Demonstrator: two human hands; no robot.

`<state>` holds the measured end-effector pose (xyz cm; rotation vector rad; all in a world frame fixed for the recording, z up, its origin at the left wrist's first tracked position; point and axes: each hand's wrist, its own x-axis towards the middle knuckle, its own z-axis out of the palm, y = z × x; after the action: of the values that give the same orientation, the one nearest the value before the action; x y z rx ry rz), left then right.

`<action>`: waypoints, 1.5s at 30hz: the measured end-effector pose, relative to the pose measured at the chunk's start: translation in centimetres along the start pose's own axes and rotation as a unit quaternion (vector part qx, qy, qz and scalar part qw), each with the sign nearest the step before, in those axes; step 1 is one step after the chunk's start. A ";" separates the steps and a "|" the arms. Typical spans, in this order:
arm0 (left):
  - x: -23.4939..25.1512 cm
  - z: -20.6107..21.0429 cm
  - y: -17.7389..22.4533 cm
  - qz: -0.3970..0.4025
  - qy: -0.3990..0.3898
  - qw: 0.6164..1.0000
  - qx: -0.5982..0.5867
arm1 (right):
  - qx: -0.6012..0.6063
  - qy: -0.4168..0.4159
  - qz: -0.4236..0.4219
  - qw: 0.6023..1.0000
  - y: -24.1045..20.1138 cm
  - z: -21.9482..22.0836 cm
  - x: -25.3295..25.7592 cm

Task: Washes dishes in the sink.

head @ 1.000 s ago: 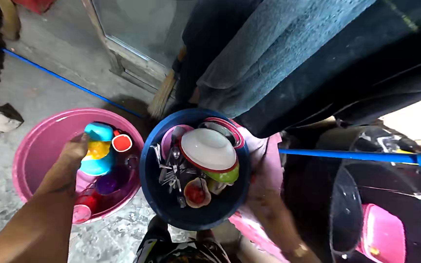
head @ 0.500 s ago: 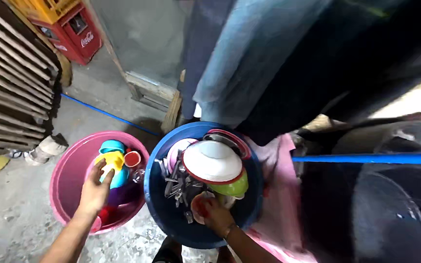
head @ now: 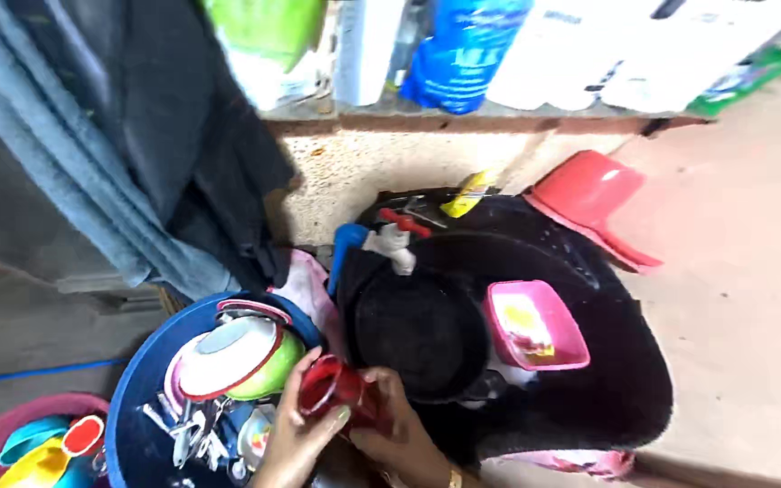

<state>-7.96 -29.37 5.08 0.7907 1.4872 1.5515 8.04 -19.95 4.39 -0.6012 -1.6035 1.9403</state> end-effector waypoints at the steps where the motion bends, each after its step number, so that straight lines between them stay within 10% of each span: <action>1: 1.4 2.1 0.9 -0.003 0.004 1.000 0.000 | -0.016 0.014 -0.008 1.000 -0.7 -2.3 0.2; 6: 8.2 9.5 2.0 -0.065 -0.096 0.976 0.185 | -0.100 0.079 0.052 0.991 -2.5 -14.0 3.0; 11: 12.7 15.1 -2.1 -0.031 -0.137 0.881 0.453 | -0.099 0.078 0.233 0.964 -1.1 -15.5 5.9; 19: 16.0 16.1 -6.6 0.082 -0.229 0.877 0.414 | 0.030 0.049 0.414 0.908 2.5 -21.5 8.9; 24: 17.2 15.7 -9.1 0.043 -0.167 0.837 0.519 | -0.323 0.007 0.199 0.925 2.0 -23.2 11.9; 28: 17.5 16.1 -10.8 -0.129 -0.198 0.715 0.657 | -0.604 -0.030 0.092 0.791 2.1 -22.7 13.5; 31: 16.6 16.7 -12.0 -0.148 -0.180 0.703 0.672 | -0.690 -0.067 0.094 0.714 4.3 -22.4 12.4; 36: 17.7 17.5 -11.8 -0.120 -0.040 0.809 0.574 | -0.494 0.101 0.321 0.801 4.5 -19.8 9.1; 40: 18.8 17.8 -10.3 -0.330 -0.003 0.924 0.194 | -0.192 0.168 0.372 0.892 4.6 -19.7 9.4; 45: 19.9 16.7 -9.1 -0.444 -0.058 0.873 -0.192 | -0.289 -0.004 0.196 0.937 4.1 -21.5 10.7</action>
<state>-1.27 -4.35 -4.17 -0.0697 1.1327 0.9926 13.35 2.41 -3.68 -1.2266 -2.2082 1.7010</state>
